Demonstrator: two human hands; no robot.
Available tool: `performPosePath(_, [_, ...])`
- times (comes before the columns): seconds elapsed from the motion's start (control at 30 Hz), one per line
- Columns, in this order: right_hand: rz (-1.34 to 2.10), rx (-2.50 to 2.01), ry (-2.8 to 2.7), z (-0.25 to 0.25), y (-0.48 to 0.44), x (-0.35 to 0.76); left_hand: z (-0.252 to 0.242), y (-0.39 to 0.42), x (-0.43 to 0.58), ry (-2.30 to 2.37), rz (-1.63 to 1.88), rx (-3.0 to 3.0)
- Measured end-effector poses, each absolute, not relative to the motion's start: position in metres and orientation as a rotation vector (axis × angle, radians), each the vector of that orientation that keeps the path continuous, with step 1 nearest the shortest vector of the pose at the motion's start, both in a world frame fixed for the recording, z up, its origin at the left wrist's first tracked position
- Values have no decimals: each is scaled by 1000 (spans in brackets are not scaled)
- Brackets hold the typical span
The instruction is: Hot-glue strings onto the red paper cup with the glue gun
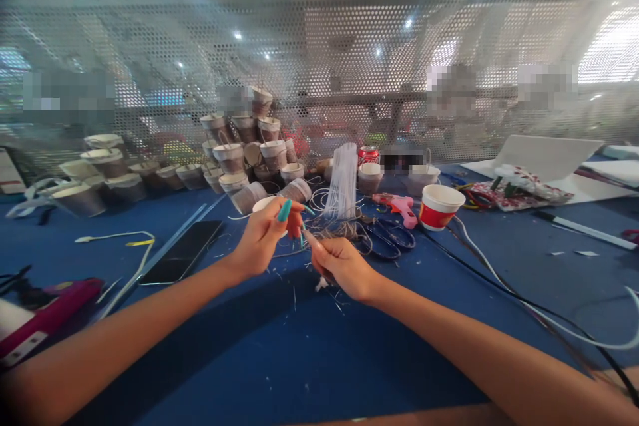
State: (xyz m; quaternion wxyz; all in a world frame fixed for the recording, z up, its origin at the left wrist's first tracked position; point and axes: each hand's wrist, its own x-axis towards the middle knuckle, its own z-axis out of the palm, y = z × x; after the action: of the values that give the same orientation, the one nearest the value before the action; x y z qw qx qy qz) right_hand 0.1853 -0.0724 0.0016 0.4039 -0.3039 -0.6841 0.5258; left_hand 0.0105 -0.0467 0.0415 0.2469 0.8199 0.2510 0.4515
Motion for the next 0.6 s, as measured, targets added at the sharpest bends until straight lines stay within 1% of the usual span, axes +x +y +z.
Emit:
performPosePath(0.13, [1313, -779, -1751, 7, -79, 183, 53, -50, 5, 565, 969, 2925])
performPosePath(0.23, [1281, -782, -1796, 11, -83, 184, 56, -51, 4, 512, 885, 3160])
performPosePath(0.33, [1137, -784, -1912, 13, -83, 187, 58, -49, 3, 500, 739, 3146])
performPosePath(0.47, [685, -758, -2166, 14, -76, 194, 64, -46, 1, 479, 481, 3077])
performPosePath(0.53, [524, -706, -2255, 15, -74, 196, 67, -45, -1, 450, 441, 3032])
performPosePath(0.6, [446, -645, -2312, 16, -73, 197, 68, -45, -1, 419, 429, 2974])
